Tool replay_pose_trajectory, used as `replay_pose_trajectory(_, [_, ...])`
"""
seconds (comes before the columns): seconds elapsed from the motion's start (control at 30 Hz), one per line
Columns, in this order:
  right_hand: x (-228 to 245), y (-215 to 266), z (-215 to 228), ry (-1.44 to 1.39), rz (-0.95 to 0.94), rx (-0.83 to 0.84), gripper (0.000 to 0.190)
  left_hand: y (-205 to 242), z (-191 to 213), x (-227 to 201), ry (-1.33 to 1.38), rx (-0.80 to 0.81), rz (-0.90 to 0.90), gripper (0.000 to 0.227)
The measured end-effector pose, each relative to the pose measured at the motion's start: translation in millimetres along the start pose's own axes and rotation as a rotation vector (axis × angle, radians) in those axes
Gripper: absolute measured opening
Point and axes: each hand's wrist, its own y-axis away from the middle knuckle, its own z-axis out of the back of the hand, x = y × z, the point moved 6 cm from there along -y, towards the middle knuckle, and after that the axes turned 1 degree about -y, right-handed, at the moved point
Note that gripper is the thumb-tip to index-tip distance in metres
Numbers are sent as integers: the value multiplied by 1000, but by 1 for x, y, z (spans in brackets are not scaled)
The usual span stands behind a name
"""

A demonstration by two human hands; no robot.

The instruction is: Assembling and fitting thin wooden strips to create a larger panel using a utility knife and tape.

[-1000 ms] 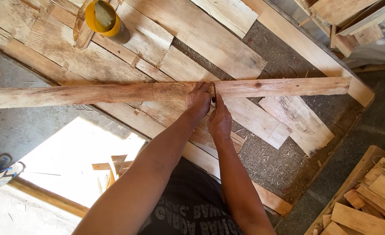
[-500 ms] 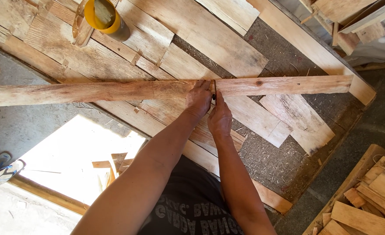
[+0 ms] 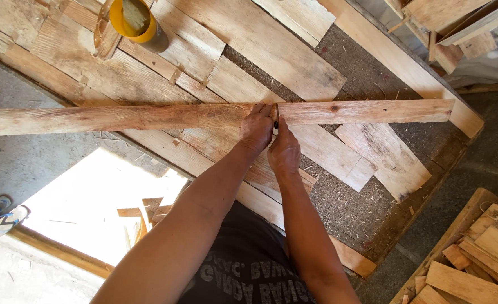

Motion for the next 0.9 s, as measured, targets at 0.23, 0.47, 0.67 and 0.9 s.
replay_pose_trajectory(0.23, [35, -12, 30, 152, -140, 203, 65, 1, -15, 6, 48, -199, -50, 47])
replay_pose_trajectory(0.47, [28, -9, 30, 171, -163, 254, 62, -4, -15, 2, -8, -157, -51, 42])
replay_pose_trajectory(0.67, [27, 5, 34, 152, -163, 227, 63, 2, -1, -1, 31, -117, -24, 27])
replay_pose_trajectory(0.9, [19, 23, 27, 153, -137, 228, 61, 11, 7, -1, 20, -104, -33, 20])
